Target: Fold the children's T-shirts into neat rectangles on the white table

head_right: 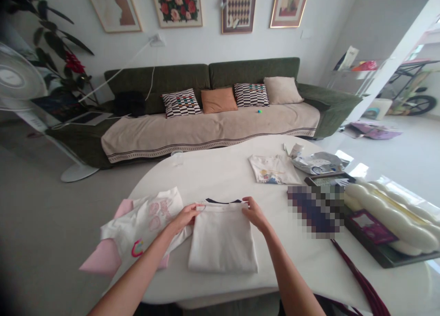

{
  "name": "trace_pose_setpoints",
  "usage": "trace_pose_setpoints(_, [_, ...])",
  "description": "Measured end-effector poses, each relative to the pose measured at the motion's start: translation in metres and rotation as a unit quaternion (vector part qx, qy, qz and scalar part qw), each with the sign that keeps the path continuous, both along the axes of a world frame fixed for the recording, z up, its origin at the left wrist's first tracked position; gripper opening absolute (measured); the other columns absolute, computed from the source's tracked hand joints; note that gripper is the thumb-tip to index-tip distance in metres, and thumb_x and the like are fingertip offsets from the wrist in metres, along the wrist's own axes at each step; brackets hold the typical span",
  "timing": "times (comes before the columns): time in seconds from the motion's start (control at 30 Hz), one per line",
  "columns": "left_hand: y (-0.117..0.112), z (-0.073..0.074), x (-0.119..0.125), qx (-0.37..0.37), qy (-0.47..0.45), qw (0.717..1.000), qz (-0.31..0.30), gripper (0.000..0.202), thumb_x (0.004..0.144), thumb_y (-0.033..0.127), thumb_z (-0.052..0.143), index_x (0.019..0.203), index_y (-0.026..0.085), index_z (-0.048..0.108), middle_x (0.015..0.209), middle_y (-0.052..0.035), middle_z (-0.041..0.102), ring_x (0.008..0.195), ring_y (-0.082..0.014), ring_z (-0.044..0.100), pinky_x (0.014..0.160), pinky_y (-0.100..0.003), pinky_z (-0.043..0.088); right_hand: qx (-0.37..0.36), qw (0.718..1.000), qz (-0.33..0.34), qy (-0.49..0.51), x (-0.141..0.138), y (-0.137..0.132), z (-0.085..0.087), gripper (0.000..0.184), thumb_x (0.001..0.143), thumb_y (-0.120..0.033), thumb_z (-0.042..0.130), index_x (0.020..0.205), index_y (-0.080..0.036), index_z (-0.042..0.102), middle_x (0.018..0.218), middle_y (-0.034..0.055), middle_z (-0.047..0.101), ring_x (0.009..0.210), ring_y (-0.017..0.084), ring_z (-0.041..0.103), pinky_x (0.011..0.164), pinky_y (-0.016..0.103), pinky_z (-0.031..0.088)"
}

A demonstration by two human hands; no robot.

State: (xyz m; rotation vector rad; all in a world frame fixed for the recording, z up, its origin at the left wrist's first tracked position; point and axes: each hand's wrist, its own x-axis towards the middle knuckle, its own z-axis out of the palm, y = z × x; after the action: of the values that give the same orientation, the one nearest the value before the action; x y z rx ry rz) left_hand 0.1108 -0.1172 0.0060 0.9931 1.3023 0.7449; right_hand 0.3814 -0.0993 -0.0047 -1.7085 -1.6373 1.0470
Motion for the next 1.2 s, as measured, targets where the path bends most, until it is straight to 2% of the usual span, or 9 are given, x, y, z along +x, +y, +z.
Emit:
trace_pose_setpoints(0.17, [0.0, 0.007, 0.001, 0.055, -0.033, 0.998, 0.009, 0.034, 0.067, 0.024, 0.057, 0.099, 0.016, 0.059, 0.089, -0.0038, 0.064, 0.07, -0.0119, 0.056, 0.06, -0.02, 0.042, 0.04, 0.999, 0.005, 0.015, -0.002, -0.003, -0.003, 0.04, 0.07, -0.019, 0.036, 0.108, -0.015, 0.051, 0.093, 0.0043, 0.058, 0.074, 0.013, 0.054, 0.064, 0.024, 0.044])
trace_pose_setpoints(0.3, [0.013, 0.011, 0.001, 0.1, 0.022, 0.994, 0.032, 0.03, 0.069, 0.027, 0.054, 0.096, 0.017, 0.059, 0.087, -0.0026, 0.064, 0.07, -0.0116, 0.057, 0.062, -0.02, 0.043, 0.076, 0.997, 0.013, -0.003, -0.006, 0.004, -0.001, 0.037, 0.074, -0.021, 0.035, 0.106, -0.019, 0.054, 0.091, 0.0019, 0.059, 0.078, 0.014, 0.053, 0.072, 0.026, 0.042])
trace_pose_setpoints(0.43, [0.024, -0.01, 0.003, 0.142, 0.128, 0.978, 0.084, 0.02, 0.07, 0.031, 0.053, 0.08, 0.015, 0.06, 0.077, -0.0027, 0.064, 0.069, -0.0139, 0.057, 0.061, -0.021, 0.041, 0.083, 0.995, -0.018, -0.046, -0.009, 0.009, -0.006, 0.036, 0.076, -0.022, 0.033, 0.106, -0.018, 0.054, 0.083, 0.0031, 0.06, 0.077, 0.016, 0.054, 0.074, 0.028, 0.041])
trace_pose_setpoints(0.57, [0.024, -0.033, 0.005, 0.161, 0.17, 0.968, 0.095, 0.015, 0.073, 0.03, 0.052, 0.07, 0.016, 0.056, 0.073, -0.0024, 0.063, 0.074, -0.0153, 0.058, 0.062, -0.02, 0.04, 0.085, 0.99, -0.069, -0.091, -0.013, 0.009, -0.015, 0.038, 0.078, -0.027, 0.033, 0.11, -0.016, 0.049, 0.076, 0.0027, 0.059, 0.074, 0.017, 0.056, 0.071, 0.028, 0.042])
trace_pose_setpoints(0.8, [0.024, -0.037, 0.006, 0.178, 0.242, 0.948, 0.104, 0.016, 0.077, 0.032, 0.051, 0.079, 0.017, 0.057, 0.078, -0.0043, 0.065, 0.078, -0.0172, 0.059, 0.067, -0.022, 0.041, 0.095, 0.978, -0.095, -0.161, -0.018, 0.005, -0.017, 0.033, 0.085, -0.026, 0.028, 0.101, -0.016, 0.054, 0.085, 0.0065, 0.062, 0.084, 0.017, 0.057, 0.075, 0.027, 0.042])
trace_pose_setpoints(0.93, [0.022, -0.026, 0.012, 0.187, 0.279, 0.934, 0.123, 0.024, 0.078, 0.029, 0.05, 0.097, 0.015, 0.056, 0.088, -0.0085, 0.063, 0.085, -0.02, 0.059, 0.076, -0.029, 0.043, 0.118, 0.964, -0.108, -0.21, -0.032, -0.003, -0.006, 0.04, 0.087, -0.023, 0.025, 0.119, -0.01, 0.046, 0.108, 0.0157, 0.056, 0.101, 0.022, 0.052, 0.085, 0.032, 0.038])
trace_pose_setpoints(1.03, [0.013, -0.016, 0.022, 0.301, 0.333, 0.886, 0.116, 0.038, 0.082, 0.025, 0.045, 0.119, 0.016, 0.046, 0.117, -0.0128, 0.052, 0.112, -0.0212, 0.047, 0.093, -0.036, 0.036, 0.151, 0.952, -0.099, -0.248, -0.05, -0.015, -0.003, 0.046, 0.088, -0.023, 0.026, 0.131, -0.012, 0.035, 0.135, 0.0167, 0.035, 0.122, 0.026, 0.033, 0.098, 0.039, 0.027])
trace_pose_setpoints(1.13, [-0.002, -0.016, 0.035, 0.424, 0.407, 0.809, -0.009, 0.043, 0.086, 0.025, 0.037, 0.128, 0.016, 0.04, 0.134, -0.0117, 0.038, 0.129, -0.0214, 0.026, 0.104, -0.04, 0.025, 0.154, 0.935, -0.033, -0.318, -0.064, -0.03, -0.013, 0.051, 0.089, -0.034, 0.028, 0.136, -0.015, 0.029, 0.145, 0.0104, 0.02, 0.133, 0.026, 0.01, 0.104, 0.045, 0.015])
trace_pose_setpoints(1.2, [-0.011, -0.021, 0.041, 0.419, 0.451, 0.782, -0.095, 0.048, 0.086, 0.031, 0.039, 0.131, 0.016, 0.037, 0.139, -0.0104, 0.033, 0.132, -0.0247, 0.017, 0.105, -0.044, 0.021, 0.132, 0.927, -0.002, -0.352, -0.067, -0.037, -0.022, 0.058, 0.088, -0.044, 0.026, 0.139, -0.017, 0.022, 0.147, 0.0082, 0.015, 0.134, 0.026, 0.001, 0.103, 0.049, 0.014])
